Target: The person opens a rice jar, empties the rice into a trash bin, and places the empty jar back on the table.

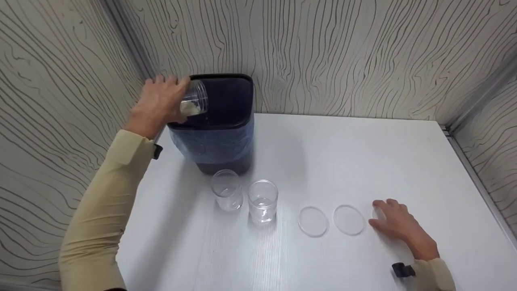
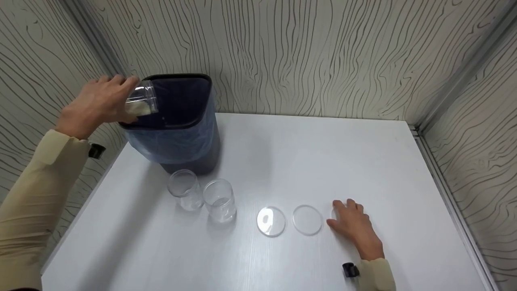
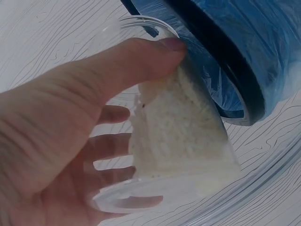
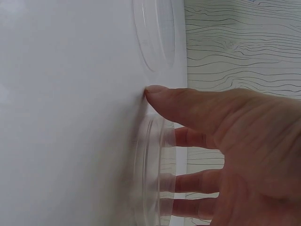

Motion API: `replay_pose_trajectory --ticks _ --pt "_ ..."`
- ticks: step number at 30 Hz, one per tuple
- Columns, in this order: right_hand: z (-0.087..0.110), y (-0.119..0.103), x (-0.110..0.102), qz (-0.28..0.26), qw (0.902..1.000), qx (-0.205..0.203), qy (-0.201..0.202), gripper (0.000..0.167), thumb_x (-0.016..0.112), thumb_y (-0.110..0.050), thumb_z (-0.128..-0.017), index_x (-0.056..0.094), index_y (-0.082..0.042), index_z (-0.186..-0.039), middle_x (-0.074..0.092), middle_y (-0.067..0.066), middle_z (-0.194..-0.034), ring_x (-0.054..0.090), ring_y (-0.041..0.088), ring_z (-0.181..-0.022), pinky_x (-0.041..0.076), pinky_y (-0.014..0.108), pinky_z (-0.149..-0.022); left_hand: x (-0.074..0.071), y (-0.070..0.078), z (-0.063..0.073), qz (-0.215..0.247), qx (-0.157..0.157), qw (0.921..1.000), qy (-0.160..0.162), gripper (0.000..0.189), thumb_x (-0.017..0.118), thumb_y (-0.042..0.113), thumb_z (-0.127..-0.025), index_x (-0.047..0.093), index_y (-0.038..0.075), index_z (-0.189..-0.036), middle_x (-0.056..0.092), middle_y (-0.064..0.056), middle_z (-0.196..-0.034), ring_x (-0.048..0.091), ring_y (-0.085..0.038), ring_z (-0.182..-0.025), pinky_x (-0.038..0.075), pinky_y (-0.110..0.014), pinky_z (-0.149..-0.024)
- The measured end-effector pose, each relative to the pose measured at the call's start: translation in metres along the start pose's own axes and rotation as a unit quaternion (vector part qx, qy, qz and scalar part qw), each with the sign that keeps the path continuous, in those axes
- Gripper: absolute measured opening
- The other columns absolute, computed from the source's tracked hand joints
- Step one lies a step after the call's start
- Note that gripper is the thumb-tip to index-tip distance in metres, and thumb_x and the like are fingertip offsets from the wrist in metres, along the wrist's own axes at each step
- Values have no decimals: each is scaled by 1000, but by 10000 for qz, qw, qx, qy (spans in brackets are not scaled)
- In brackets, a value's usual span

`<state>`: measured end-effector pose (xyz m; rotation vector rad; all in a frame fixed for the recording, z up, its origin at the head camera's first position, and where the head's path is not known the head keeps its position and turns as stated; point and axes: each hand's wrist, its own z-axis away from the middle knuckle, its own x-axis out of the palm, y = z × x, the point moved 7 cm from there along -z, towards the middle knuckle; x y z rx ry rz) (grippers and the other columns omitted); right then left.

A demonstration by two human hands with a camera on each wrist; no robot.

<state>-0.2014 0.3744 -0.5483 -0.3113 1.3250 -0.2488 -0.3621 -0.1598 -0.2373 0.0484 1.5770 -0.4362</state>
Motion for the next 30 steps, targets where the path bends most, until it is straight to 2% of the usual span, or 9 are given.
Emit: replay_pose_trajectory --ticks 14,21,30 --pt "1 -1 -1 26 10000 -59 62 65 68 -37 -88 49 3 -136 39 40 -136 39 59 -117 40 74 -85 -2 4 0 -2 78 9999 -113 91 82 29 -76 31 2 -147 47 -30 -138 46 -54 -120 40 -66 -98" --pt "2 -1 -2 10 9998 -145 97 65 67 -37 -89 48 3 -136 38 41 -136 38 64 -118 38 77 -84 -6 4 -2 9 104 9999 -14 86 81 29 -76 35 1 -144 50 -29 -134 47 -54 -118 40 -66 -97" --pt "0 -1 -2 135 9998 -62 126 62 67 -37 -88 50 1 -135 41 40 -134 40 62 -117 38 76 -84 -11 4 -2 -46 105 9999 73 85 81 29 -75 36 0 -142 49 -31 -135 48 -54 -116 41 -66 -96"
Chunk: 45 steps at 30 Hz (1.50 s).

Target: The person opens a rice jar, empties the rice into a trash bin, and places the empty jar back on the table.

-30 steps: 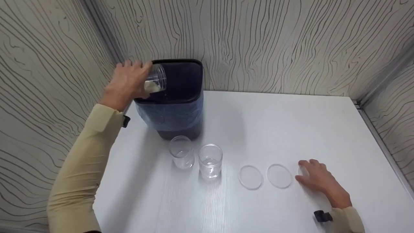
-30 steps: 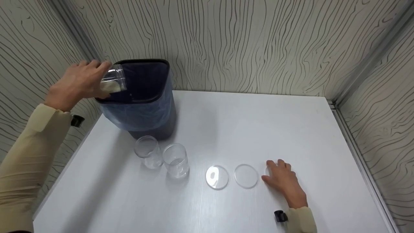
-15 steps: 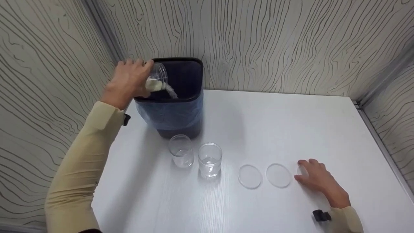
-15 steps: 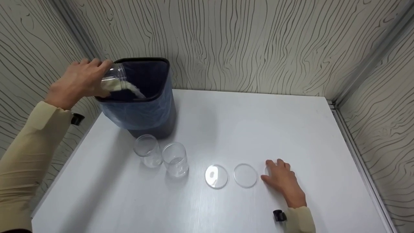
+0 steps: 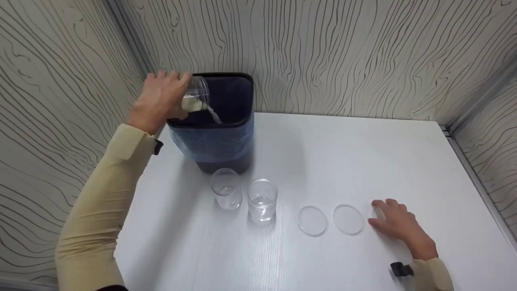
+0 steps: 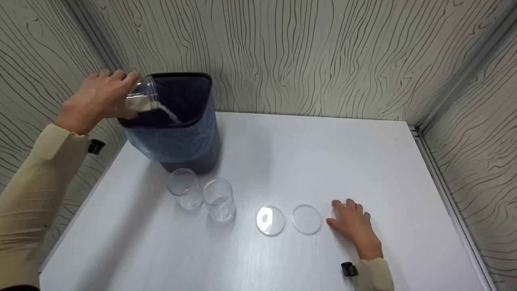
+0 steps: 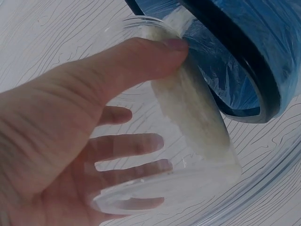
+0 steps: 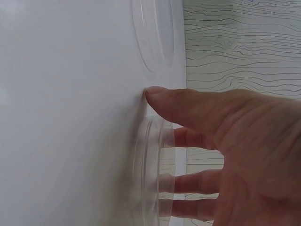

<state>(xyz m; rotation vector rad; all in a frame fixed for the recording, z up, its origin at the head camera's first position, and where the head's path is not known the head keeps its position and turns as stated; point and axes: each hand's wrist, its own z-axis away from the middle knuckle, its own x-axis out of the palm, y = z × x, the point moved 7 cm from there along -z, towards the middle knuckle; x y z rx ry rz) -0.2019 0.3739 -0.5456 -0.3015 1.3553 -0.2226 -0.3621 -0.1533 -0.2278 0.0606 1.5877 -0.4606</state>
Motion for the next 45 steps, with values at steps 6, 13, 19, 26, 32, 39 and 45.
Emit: replay_pose_trajectory --ticks 6,13,19,26,32,39,45 --pt "-1 -1 -1 -41 10000 -15 -82 61 66 -36 -89 50 2 -134 40 42 -134 39 64 -117 38 76 -83 -1 1 -3 -86 41 10000 -23 87 81 28 -74 36 -1 -142 50 -31 -134 49 -55 -116 42 -66 -94" --pt "-1 -1 -2 -132 9998 -26 -117 60 67 -36 -89 50 3 -133 40 42 -134 39 62 -118 40 74 -85 0 3 -5 -188 43 9997 -180 90 80 27 -74 32 0 -145 49 -31 -135 49 -55 -114 42 -65 -96" --pt "-2 -1 -2 -186 9998 -47 -101 59 67 -35 -89 51 3 -131 39 43 -132 39 62 -115 43 72 -82 0 4 -6 -207 18 9997 -112 86 79 27 -75 35 1 -143 50 -29 -134 50 -52 -116 42 -65 -96" --pt "-3 -2 -3 -161 9998 -70 -53 56 66 -35 -89 52 3 -128 41 43 -130 41 63 -115 44 72 -81 1 5 -7 -306 27 9995 -73 91 80 29 -75 32 1 -147 49 -30 -136 49 -53 -117 43 -65 -95" --pt "-4 -1 -4 -107 9998 56 -179 57 65 -36 -90 52 3 -129 41 43 -130 41 61 -115 44 71 -82 3 7 -6 -346 31 9994 -76 93 79 30 -74 31 1 -148 48 -30 -138 47 -54 -119 42 -65 -96" --pt "-5 -1 -6 -40 9996 183 -214 60 64 -38 -90 51 4 -130 40 43 -130 41 61 -115 45 70 -80 2 8 -6 -412 68 9991 -63 90 80 27 -74 33 1 -146 50 -30 -135 49 -53 -117 43 -65 -96" --pt "-7 -1 -4 16 9994 248 -246 61 64 -39 -90 50 4 -132 41 42 -131 41 60 -115 45 70 -81 2 7 -5 -503 21 9987 -123 89 80 26 -75 33 2 -147 50 -29 -137 49 -53 -117 42 -64 -98"
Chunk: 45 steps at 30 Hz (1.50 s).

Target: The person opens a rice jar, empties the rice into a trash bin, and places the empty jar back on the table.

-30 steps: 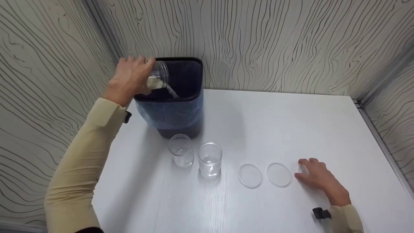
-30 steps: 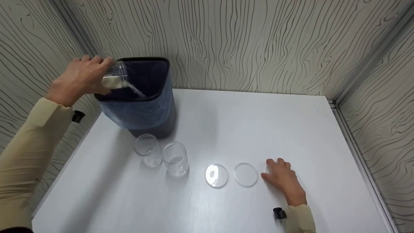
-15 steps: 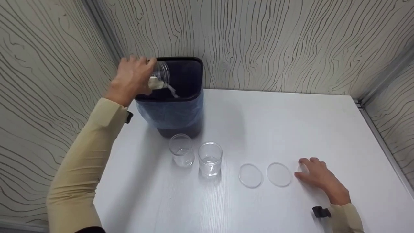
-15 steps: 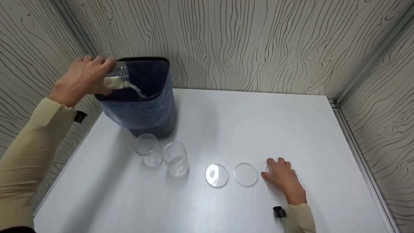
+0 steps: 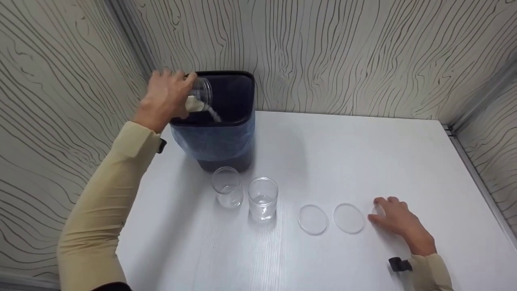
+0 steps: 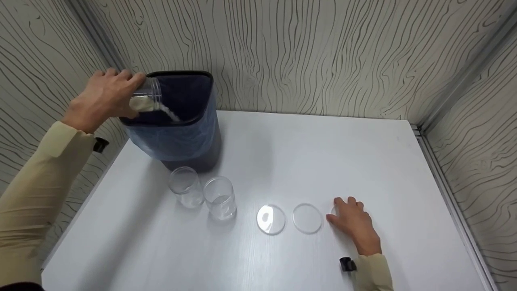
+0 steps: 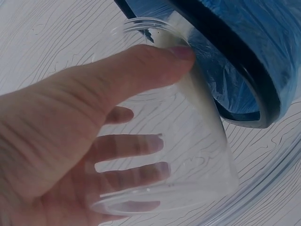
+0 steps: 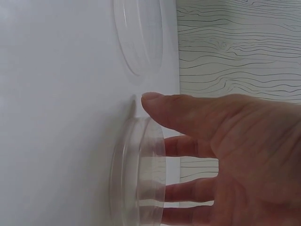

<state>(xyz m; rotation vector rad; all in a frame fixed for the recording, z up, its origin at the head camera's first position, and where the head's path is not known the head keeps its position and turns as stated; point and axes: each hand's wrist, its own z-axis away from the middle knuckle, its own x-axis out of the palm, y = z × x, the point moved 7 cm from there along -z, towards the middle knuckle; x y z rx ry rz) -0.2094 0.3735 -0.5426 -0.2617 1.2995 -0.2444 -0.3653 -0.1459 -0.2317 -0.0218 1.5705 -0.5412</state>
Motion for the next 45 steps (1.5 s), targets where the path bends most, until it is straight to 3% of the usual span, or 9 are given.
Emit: replay_pose_trajectory --ticks 10,25,31,34,38,45 --pt "2 0 1 4 10000 7 4 63 63 -39 -90 49 4 -133 40 41 -133 41 60 -115 45 70 -81 -4 6 -4 -93 12 9997 -212 89 82 25 -76 33 5 -147 48 -27 -138 48 -52 -119 39 -65 -100" --pt "2 2 1 -69 10000 -8 -52 63 64 -40 -90 48 3 -133 40 41 -133 41 58 -115 45 70 -81 -9 15 -7 -635 68 9978 -154 80 78 23 -80 35 7 -146 52 -25 -133 54 -47 -109 45 -59 -93" --pt "3 0 1 -91 9999 -72 -7 62 64 -39 -90 49 4 -133 41 41 -132 42 58 -114 45 70 -81 -10 22 -6 -1076 111 9941 -13 58 69 16 -88 42 5 -139 56 -24 -126 55 -45 -107 46 -57 -94" --pt "3 -1 -1 -80 9998 -145 80 61 65 -38 -90 50 4 -132 43 41 -131 43 57 -113 45 70 -80 -10 26 -7 -1297 85 9915 -52 52 64 12 -92 43 6 -139 55 -25 -129 53 -47 -114 42 -58 -101" --pt "4 0 0 -69 9998 -138 90 61 66 -38 -90 50 3 -132 43 40 -131 43 57 -113 45 70 -80 -9 34 -7 -1606 58 9867 -251 61 62 12 -94 35 7 -148 48 -26 -140 44 -49 -128 33 -61 -110" --pt "5 0 1 -129 9998 -119 87 60 66 -39 -90 50 3 -131 42 40 -133 42 57 -114 45 70 -82 -15 56 -3 -1870 165 9817 -332 63 62 16 -93 33 6 -148 44 -27 -142 39 -49 -132 28 -62 -113"
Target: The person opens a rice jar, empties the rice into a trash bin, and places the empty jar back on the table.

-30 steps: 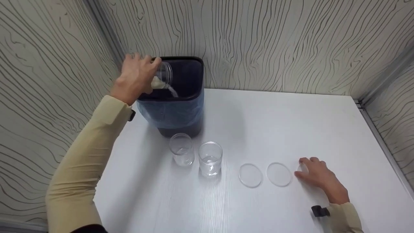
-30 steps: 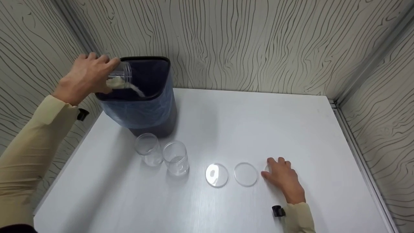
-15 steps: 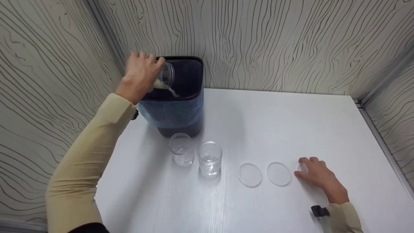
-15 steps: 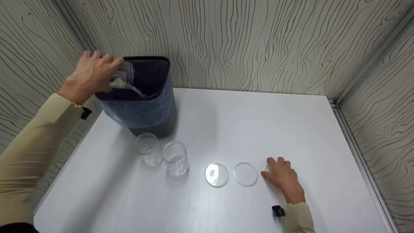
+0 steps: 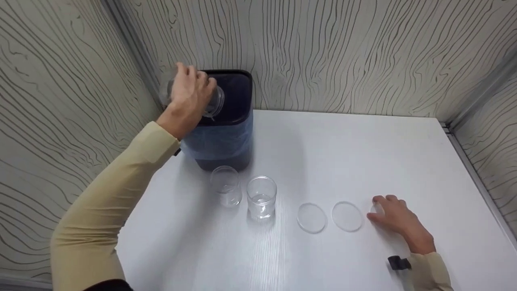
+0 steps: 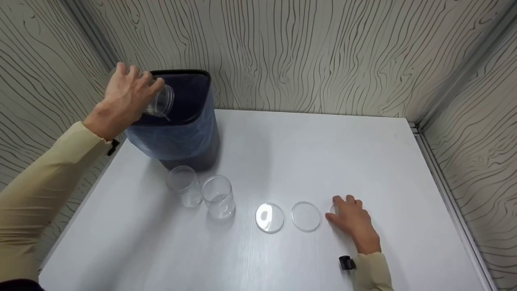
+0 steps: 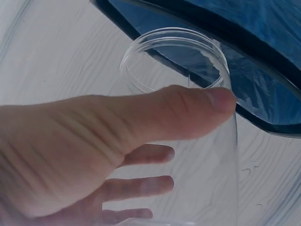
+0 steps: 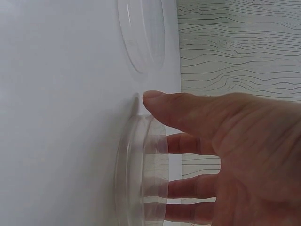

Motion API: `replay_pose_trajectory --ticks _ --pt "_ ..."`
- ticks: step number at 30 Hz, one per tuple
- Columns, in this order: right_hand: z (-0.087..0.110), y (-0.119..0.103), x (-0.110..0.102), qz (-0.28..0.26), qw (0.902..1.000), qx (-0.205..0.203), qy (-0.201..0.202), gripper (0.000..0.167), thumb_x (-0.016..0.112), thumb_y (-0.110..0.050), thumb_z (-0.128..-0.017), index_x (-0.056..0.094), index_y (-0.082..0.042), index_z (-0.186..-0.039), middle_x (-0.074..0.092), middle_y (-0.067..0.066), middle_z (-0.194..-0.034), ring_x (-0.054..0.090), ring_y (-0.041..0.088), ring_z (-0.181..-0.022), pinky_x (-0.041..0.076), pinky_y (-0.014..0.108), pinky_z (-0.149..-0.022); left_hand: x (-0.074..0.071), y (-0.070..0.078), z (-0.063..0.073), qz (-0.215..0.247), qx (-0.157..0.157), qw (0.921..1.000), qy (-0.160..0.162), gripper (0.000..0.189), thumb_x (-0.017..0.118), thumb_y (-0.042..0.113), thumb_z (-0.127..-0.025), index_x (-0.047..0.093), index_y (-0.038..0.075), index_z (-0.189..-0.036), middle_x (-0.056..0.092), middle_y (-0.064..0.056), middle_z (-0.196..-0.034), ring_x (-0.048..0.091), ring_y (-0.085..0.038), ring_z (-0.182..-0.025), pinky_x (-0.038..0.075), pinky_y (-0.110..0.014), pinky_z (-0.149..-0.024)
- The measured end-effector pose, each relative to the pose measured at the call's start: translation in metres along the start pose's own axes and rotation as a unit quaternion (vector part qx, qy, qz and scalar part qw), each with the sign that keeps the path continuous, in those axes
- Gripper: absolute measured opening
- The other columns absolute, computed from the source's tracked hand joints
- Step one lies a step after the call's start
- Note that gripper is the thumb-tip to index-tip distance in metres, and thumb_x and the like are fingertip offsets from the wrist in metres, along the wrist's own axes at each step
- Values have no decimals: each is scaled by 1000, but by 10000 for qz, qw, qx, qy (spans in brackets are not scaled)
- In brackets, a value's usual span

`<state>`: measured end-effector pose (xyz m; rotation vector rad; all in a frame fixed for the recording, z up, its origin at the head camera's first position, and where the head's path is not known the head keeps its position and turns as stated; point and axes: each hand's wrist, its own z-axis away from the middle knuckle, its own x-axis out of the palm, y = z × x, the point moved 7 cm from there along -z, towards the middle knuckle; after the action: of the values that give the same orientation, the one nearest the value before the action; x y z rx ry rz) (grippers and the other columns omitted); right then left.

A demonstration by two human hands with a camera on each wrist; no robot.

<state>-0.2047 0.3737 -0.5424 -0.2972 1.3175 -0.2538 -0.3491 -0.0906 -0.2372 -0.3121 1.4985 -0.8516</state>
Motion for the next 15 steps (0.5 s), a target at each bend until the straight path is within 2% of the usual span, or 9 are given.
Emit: replay_pose_trajectory --ticks 7,11,15 --pt "0 1 2 -48 10000 76 -19 61 65 -39 -90 50 2 -132 41 40 -134 41 57 -116 44 70 -83 -6 10 0 -4 15 10000 89 63 60 12 -94 31 6 -149 43 -26 -144 39 -48 -133 28 -61 -114" --pt "0 1 2 -46 10000 65 -18 61 65 -38 -90 50 3 -132 41 40 -134 41 57 -116 44 71 -84 -3 8 -3 294 19 9993 245 63 61 19 -94 32 4 -148 47 -26 -140 44 -48 -128 33 -60 -111" --pt "-1 1 1 -41 10000 56 -15 61 65 -38 -90 50 3 -132 41 40 -135 42 57 -116 44 71 -84 4 3 -4 553 -41 9984 64 52 55 19 -98 39 2 -145 51 -26 -136 47 -48 -124 38 -59 -107"
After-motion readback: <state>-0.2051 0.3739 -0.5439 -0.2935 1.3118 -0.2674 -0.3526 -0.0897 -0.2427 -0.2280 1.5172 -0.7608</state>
